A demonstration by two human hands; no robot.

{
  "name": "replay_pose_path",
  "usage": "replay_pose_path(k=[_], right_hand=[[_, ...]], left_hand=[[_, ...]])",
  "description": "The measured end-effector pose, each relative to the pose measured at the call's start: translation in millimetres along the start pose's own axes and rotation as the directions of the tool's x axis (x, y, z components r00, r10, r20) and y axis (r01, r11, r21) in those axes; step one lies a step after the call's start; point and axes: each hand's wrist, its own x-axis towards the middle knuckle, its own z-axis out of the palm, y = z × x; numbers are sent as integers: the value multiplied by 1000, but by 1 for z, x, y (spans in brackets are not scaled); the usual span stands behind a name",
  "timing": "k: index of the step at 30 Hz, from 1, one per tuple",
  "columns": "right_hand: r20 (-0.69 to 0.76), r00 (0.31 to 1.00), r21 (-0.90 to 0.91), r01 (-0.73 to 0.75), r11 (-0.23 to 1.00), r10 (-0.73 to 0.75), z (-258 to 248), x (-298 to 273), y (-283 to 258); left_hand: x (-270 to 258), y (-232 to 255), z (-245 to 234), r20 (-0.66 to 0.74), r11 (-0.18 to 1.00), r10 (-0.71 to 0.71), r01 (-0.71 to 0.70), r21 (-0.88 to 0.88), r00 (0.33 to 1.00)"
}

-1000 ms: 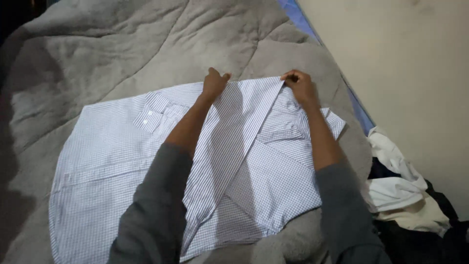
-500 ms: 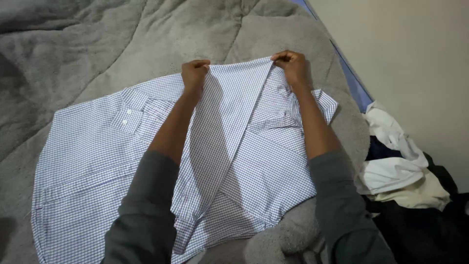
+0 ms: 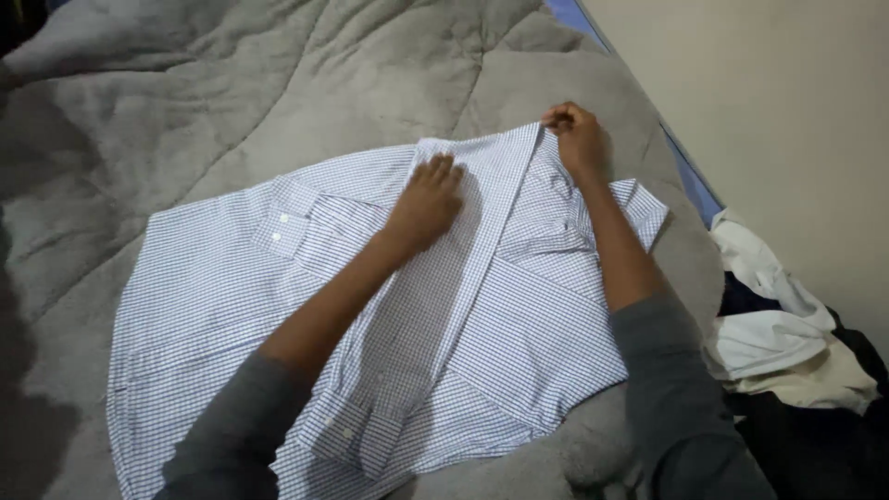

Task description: The person is folding a long-sleeved button-down shirt on a bed.

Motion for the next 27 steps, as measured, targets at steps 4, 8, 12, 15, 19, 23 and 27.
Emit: replay_pose_path(k=[4, 8, 12, 15, 19, 23, 27], right_hand=[[49, 865, 126, 491, 862, -499, 12, 1, -39], [350, 659, 216, 635, 742, -666, 43, -53, -109], [637, 585, -152, 734, 662, -502, 53, -65, -102], [687, 683, -399, 641, 655, -250, 40, -56, -92], [666, 742, -581, 584, 567, -80, 18, -44, -80], [618, 784, -584, 510, 631, -62, 10, -34, -68], [638, 702, -358, 635, 684, -318, -10, -60, -91]], left_hand=[[-12, 24, 10, 92, 987, -129, 119, 105, 987], [-19, 39, 3, 63, 983, -159, 152, 103, 985], [-49, 46, -27, 131, 979, -184, 169, 116, 974], [-73, 53, -67, 171, 979, -170, 147, 138, 970], [-101, 67, -102, 306, 969, -247, 230, 91, 920], [-115, 90, -170, 378, 871, -408, 478, -112, 831], [-159, 81, -191, 439, 619, -571, 715, -325, 694]])
